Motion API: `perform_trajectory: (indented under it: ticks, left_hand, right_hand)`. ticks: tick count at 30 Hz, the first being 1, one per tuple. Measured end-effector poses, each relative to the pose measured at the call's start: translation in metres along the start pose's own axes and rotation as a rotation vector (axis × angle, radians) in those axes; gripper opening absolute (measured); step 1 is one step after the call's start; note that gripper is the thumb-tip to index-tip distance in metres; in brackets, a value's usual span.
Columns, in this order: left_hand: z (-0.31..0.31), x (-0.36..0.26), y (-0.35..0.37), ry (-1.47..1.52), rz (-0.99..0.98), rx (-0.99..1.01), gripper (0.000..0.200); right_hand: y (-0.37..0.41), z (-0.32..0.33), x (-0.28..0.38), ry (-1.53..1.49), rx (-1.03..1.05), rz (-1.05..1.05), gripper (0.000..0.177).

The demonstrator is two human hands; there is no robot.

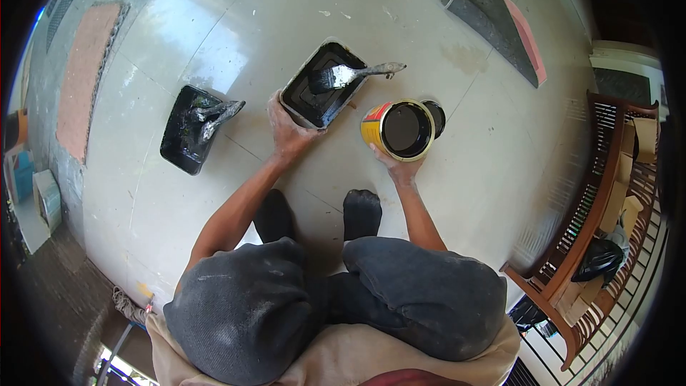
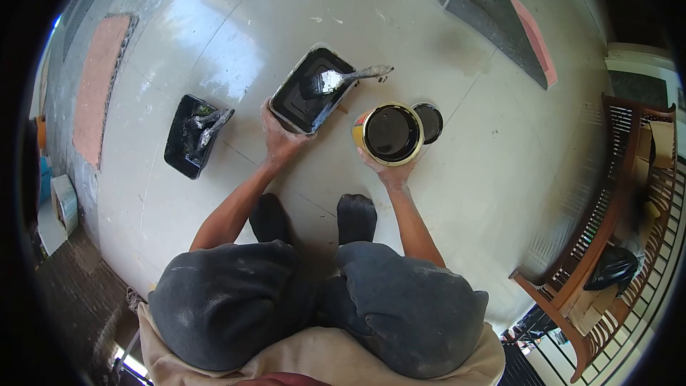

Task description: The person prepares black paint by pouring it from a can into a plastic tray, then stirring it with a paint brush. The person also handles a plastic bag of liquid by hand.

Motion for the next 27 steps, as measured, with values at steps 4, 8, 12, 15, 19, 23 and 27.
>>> perform_trajectory:
  ticks: [4,8,12,15,19,23,27]
  left_hand:
    - [0.002,-0.005,0.007,-0.008,0.005,0.033,0.112]
    - [0.003,-0.009,0.018,-0.050,-0.008,0.048,0.113]
    - [0.000,-0.016,0.029,-0.076,-0.031,0.034,0.113]
    - [0.000,-0.020,0.035,-0.075,-0.021,0.035,0.113]
    - [0.003,-0.026,0.039,-0.084,-0.029,0.065,0.112]
    - [0.003,-0.028,0.044,-0.077,-0.039,0.061,0.112]
    - [0.001,-0.030,0.049,-0.077,-0.026,0.043,0.111]
  right_hand:
    - [0.001,0.006,0.007,0.052,0.040,0.036,0.086]
    - [-0.003,0.010,0.017,0.094,0.085,0.026,0.085]
    - [-0.006,0.011,0.031,0.116,0.078,0.028,0.084]
    - [-0.009,0.013,0.034,0.121,0.106,-0.003,0.087]
    - [-0.014,0.018,0.042,0.196,0.119,0.039,0.092]
    - [-0.017,0.018,0.054,0.199,0.137,0.038,0.097]
    - [-0.018,0.019,0.062,0.211,0.199,0.017,0.100]
Point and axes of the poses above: each hand's wrist, its own y-axis away from the middle knuckle, its own z-axis out of the back of the hand, x = y × z, the point moved 3 cm from there along -y, towards the middle knuckle, and after that the axes turned 1 degree about -y, right-handed, at the moved point
